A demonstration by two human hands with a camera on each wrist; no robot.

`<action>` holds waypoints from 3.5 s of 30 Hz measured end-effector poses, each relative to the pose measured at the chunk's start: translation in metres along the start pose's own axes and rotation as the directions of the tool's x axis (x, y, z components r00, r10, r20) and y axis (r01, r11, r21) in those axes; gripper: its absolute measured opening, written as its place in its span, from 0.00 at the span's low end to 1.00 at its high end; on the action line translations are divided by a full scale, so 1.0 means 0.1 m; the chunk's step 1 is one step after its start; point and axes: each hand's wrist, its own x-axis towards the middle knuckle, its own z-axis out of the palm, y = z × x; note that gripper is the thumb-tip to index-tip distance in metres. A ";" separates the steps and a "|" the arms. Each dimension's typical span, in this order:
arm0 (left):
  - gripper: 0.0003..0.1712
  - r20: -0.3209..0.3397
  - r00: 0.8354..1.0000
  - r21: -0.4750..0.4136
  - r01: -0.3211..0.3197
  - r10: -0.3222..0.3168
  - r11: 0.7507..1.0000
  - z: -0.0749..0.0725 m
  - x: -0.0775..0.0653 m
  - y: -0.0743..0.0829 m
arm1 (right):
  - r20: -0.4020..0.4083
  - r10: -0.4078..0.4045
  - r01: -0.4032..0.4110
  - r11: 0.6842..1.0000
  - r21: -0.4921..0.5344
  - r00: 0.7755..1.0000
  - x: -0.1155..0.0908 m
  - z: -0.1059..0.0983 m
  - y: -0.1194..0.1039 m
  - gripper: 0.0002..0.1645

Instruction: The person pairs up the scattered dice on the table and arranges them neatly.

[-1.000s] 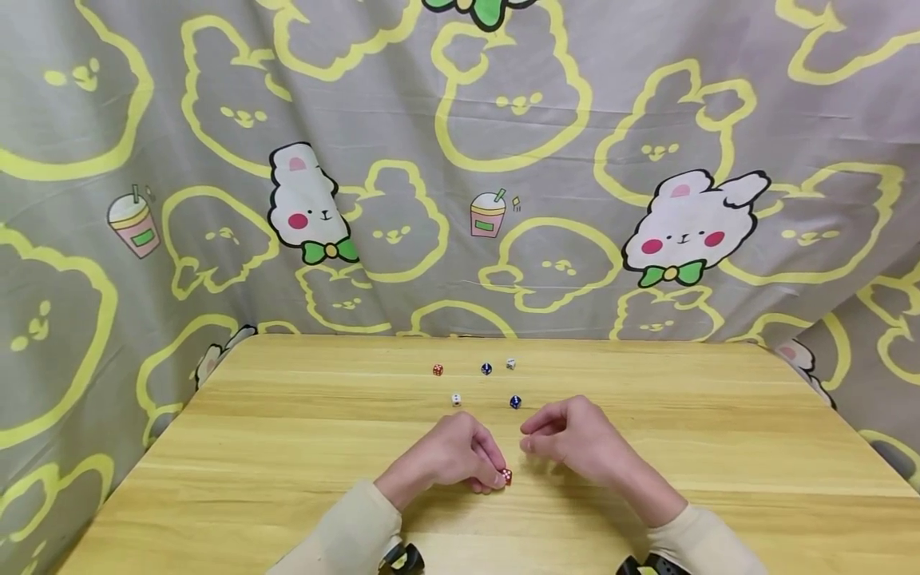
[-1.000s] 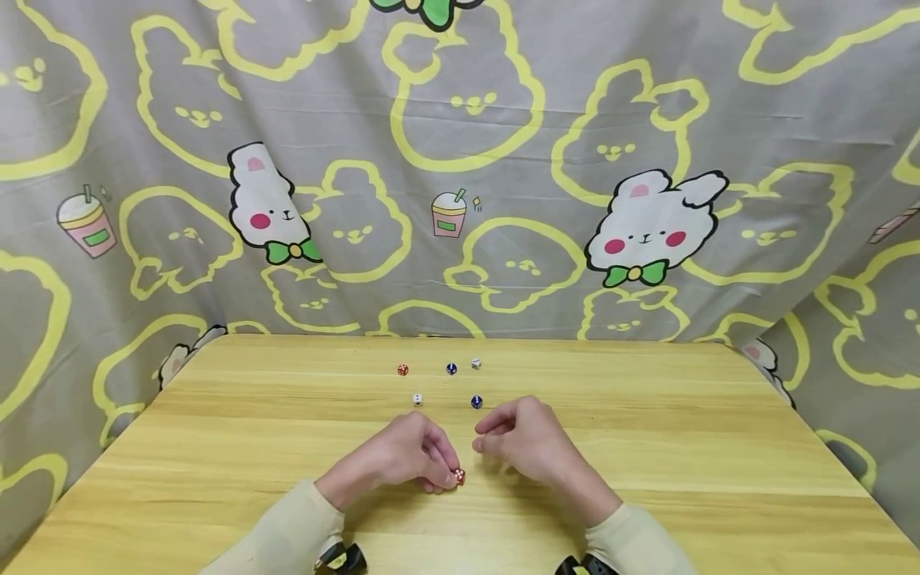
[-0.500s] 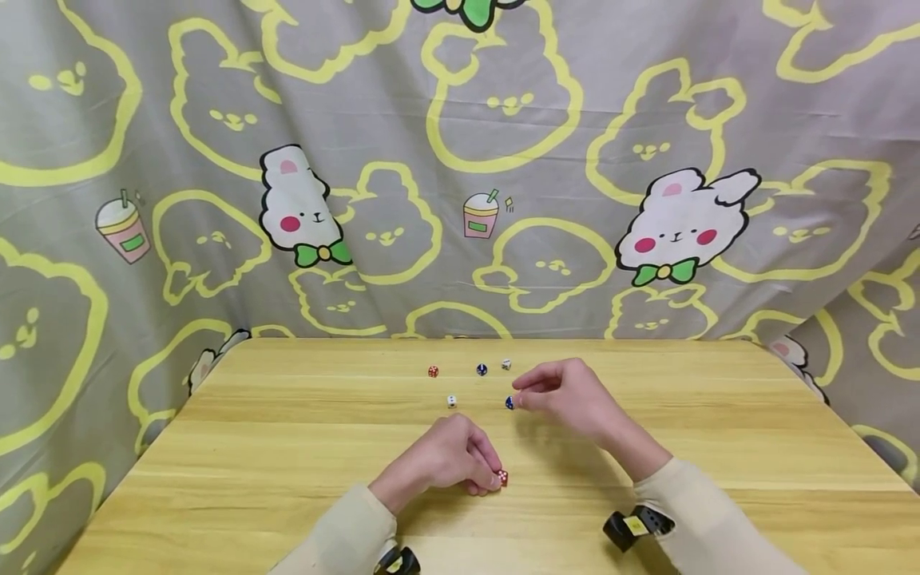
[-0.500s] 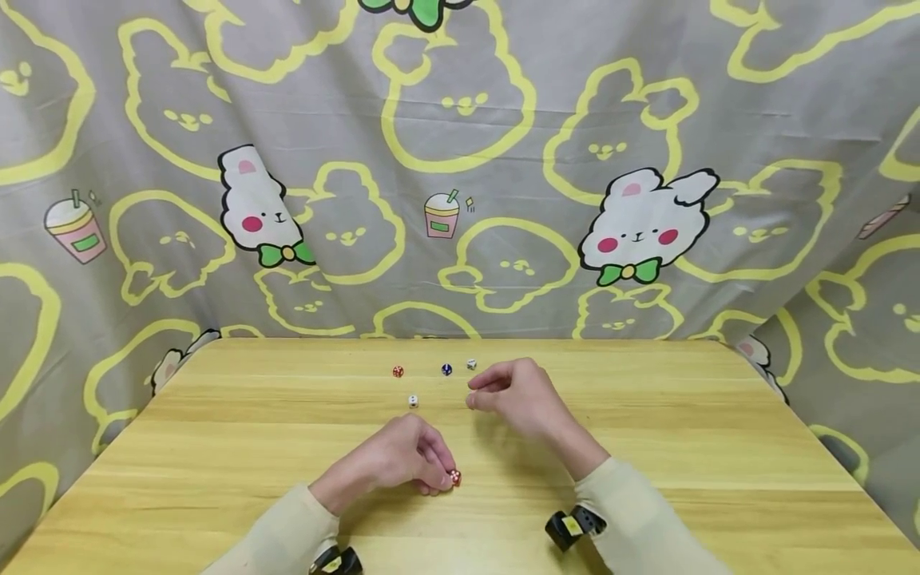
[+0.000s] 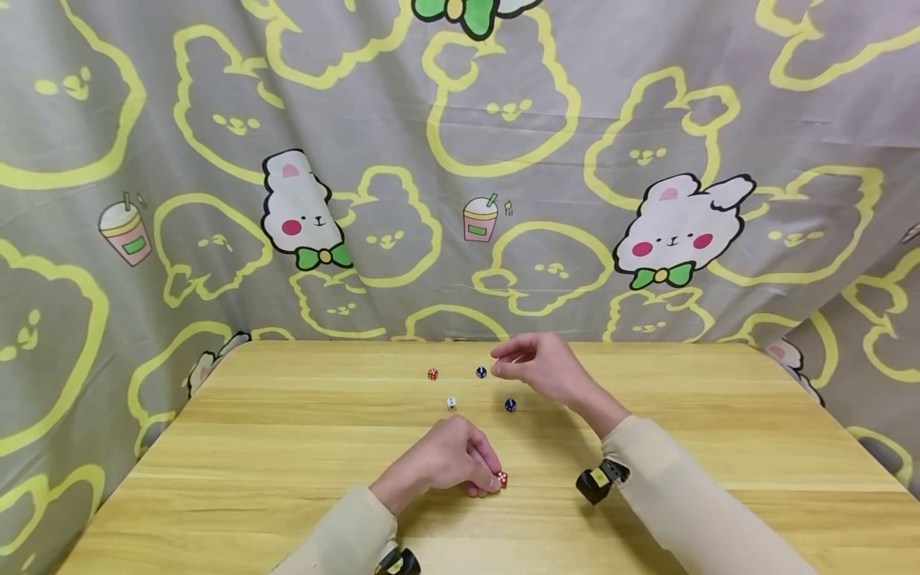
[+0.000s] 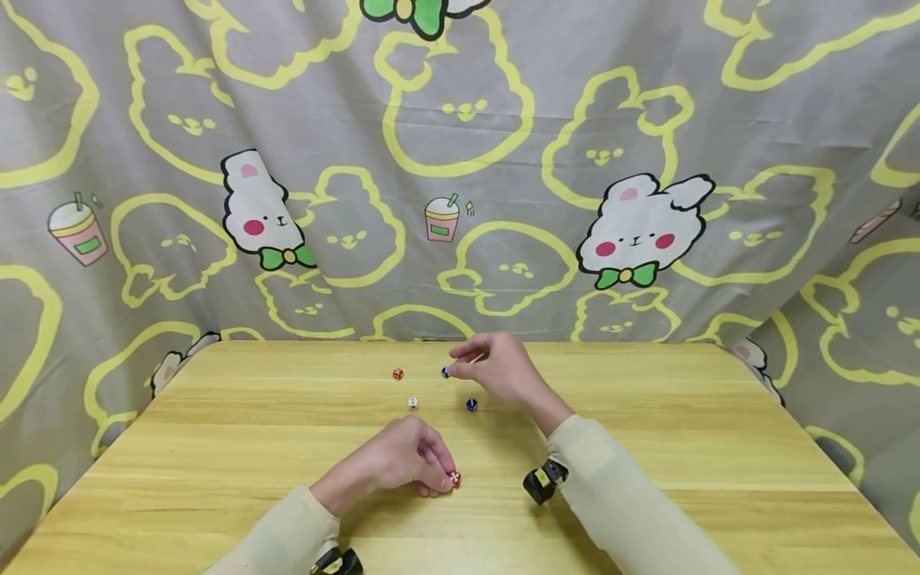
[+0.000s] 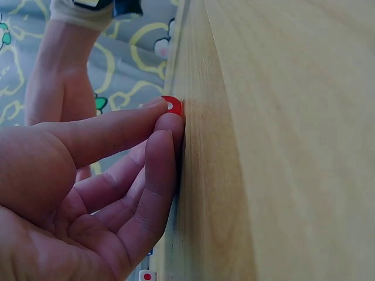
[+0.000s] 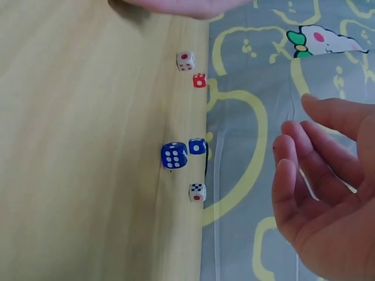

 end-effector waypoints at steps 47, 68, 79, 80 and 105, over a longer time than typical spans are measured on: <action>0.07 0.018 0.999 0.011 -0.034 0.034 0.999 0.02 0.02 0.02 | 0.123 -0.049 0.065 0.989 -0.134 0.991 0.69 0.52 0.05 0.17; 0.07 0.017 1.000 0.005 -0.016 0.016 1.000 -0.02 -0.01 -0.02 | 0.175 -0.062 0.098 0.974 -0.204 0.983 0.84 0.72 0.02 0.17; 0.07 0.026 0.999 -0.006 -0.029 0.029 1.000 0.01 0.00 -0.02 | 0.187 -0.027 0.079 0.957 -0.278 0.982 0.87 0.78 -0.01 0.19; 0.07 0.026 0.999 -0.006 -0.028 0.028 1.000 0.01 0.00 -0.01 | 0.195 -0.023 0.078 0.957 -0.278 0.981 0.88 0.79 -0.01 0.19; 0.07 0.020 0.999 0.000 -0.033 0.033 0.999 0.00 0.00 0.00 | 0.200 -0.004 0.075 0.935 -0.348 0.980 0.93 0.90 -0.05 0.05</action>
